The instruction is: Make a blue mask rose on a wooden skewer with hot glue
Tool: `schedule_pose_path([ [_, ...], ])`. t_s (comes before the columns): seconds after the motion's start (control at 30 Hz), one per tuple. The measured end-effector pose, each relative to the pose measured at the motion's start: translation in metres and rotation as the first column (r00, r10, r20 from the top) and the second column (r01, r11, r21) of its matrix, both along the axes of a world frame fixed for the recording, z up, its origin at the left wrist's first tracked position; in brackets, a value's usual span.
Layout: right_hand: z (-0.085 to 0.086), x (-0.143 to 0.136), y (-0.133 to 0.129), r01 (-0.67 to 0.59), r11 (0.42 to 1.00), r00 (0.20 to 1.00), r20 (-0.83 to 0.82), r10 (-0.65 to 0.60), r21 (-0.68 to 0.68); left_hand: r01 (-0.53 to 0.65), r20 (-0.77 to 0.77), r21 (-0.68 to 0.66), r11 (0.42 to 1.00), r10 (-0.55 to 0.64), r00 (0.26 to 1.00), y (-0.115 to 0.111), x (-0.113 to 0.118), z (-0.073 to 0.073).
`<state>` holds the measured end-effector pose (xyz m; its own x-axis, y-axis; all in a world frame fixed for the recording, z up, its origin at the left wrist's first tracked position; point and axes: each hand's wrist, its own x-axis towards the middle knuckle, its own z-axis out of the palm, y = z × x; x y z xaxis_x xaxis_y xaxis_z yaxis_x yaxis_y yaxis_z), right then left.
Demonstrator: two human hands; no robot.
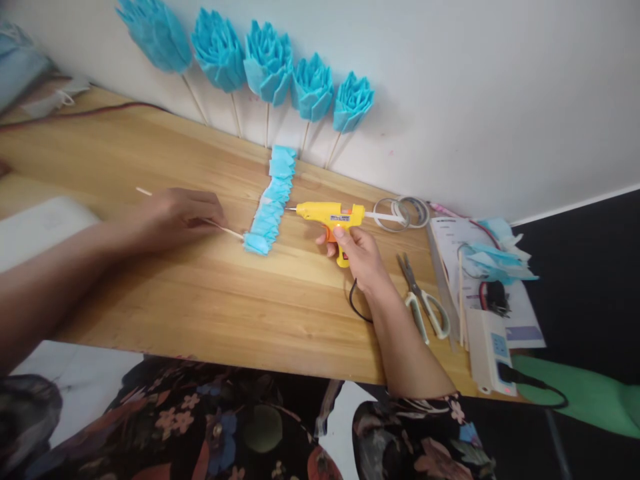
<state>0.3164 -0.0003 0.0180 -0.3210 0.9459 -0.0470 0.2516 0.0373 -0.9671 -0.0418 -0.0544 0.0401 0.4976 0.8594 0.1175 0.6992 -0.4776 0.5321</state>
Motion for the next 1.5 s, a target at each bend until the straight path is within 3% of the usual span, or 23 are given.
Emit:
schedule_pose_path([
  [0.27,0.0,-0.008,-0.013,-0.149,0.989,0.979,0.14,0.149,-0.012,0.056,0.051,0.035,0.998,-0.057,0.997,0.0,-0.001,-0.003],
  [0.5,-0.005,-0.011,-0.015,-0.15,0.988,0.959,0.249,0.134,0.046,0.061,0.018,0.016,0.998,-0.061,0.998,0.001,0.0,-0.003],
  [0.83,0.007,-0.021,-0.02,-0.16,0.979,0.931,0.35,0.106,0.129,0.079,0.026,0.015,0.997,-0.079,0.997,0.001,-0.001,-0.004],
  [1.3,0.008,-0.025,-0.02,-0.12,0.981,0.925,0.375,0.054,0.154,0.071,0.042,0.023,0.997,-0.072,0.997,0.005,-0.003,-0.01],
  [1.5,0.008,-0.012,-0.013,-0.13,0.986,0.937,0.339,0.089,0.101,0.069,0.041,0.027,0.997,-0.07,0.997,0.007,-0.004,-0.013],
])
